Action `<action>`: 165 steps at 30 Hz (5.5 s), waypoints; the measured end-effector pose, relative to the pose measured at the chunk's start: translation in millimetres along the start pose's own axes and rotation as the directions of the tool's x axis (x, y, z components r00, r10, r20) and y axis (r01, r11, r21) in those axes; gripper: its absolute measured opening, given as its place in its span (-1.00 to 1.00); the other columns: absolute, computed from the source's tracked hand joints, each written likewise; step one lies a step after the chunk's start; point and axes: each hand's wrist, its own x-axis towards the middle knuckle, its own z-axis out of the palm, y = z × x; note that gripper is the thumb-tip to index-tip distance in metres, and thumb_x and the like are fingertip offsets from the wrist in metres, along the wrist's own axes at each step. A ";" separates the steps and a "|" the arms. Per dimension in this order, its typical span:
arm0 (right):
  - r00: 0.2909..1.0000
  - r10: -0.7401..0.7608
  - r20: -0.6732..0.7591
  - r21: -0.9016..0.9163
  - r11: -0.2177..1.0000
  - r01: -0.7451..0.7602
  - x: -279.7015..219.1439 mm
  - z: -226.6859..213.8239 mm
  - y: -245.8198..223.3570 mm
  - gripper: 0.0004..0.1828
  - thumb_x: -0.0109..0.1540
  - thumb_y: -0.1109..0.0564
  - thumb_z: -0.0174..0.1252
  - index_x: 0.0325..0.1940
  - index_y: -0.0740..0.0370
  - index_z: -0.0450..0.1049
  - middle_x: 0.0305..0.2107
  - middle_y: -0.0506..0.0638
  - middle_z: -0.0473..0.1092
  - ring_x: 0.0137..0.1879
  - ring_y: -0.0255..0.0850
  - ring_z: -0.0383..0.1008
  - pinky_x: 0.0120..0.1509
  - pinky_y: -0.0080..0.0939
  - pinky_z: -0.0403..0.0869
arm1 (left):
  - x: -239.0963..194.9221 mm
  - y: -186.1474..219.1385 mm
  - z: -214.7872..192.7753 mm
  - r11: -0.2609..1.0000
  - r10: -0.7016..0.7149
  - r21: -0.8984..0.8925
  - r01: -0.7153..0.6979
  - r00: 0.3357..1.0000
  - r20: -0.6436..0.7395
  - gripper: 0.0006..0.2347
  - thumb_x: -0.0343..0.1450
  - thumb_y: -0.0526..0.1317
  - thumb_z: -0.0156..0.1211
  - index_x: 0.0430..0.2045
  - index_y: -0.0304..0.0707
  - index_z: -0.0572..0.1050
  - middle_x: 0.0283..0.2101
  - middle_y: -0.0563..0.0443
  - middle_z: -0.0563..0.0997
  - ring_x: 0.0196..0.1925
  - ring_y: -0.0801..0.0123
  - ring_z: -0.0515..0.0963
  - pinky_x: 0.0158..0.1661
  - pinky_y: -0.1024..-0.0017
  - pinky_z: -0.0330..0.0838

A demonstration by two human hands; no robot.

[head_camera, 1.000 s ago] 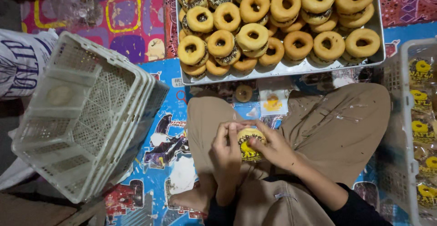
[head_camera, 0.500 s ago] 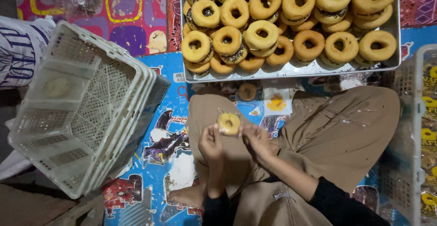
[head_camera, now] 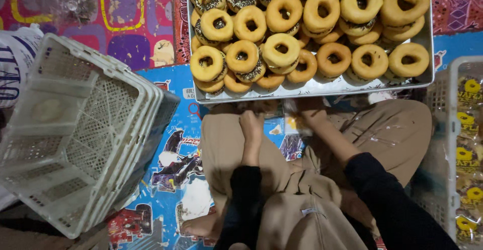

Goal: The person sits on the floor and repeatedly picks donuts from a metal tray, places them into clear plastic bags, and sets the packaged donuts into a white crate. The person handles plain and chocolate-topped donuts one at a time.

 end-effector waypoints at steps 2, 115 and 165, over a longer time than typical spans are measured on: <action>0.998 0.025 0.053 -0.133 0.991 -0.018 13.9 15.7 -0.1 -0.54 0.00 -0.04 0.24 -0.13 0.30 0.58 -0.17 0.26 0.52 0.01 0.18 0.52 0.15 0.16 0.43 | -3.0 7.2 1.1 0.993 0.120 0.041 -0.115 0.982 -0.145 -0.83 0.29 -0.24 0.36 -0.58 -0.43 0.57 -0.37 -0.36 0.59 -0.15 -0.18 0.57 -0.14 0.01 0.48; 0.975 0.146 0.166 0.973 0.135 -0.186 -40.6 -235.2 -165.7 -0.35 0.23 0.12 0.29 0.37 0.22 0.25 0.13 0.03 0.42 0.22 -0.26 0.45 0.30 -0.20 0.39 | -174.9 93.5 -229.2 0.412 -0.035 -0.906 0.095 0.996 0.088 -0.74 0.61 -0.24 -0.01 0.07 -0.49 0.45 0.11 -0.24 0.56 0.14 0.40 0.53 0.16 0.49 0.37; 0.973 0.080 0.217 -0.171 0.984 -0.043 -75.3 -91.7 -72.9 -0.65 0.12 0.13 0.09 -0.06 0.25 0.58 0.04 0.09 0.46 0.39 -0.04 0.27 0.49 0.34 0.07 | -102.4 115.5 -59.6 0.741 0.360 -0.664 -0.101 0.895 0.265 -0.71 0.59 -0.10 -0.01 0.01 -0.28 0.57 0.06 -0.28 0.65 0.14 0.00 0.62 0.13 0.23 0.48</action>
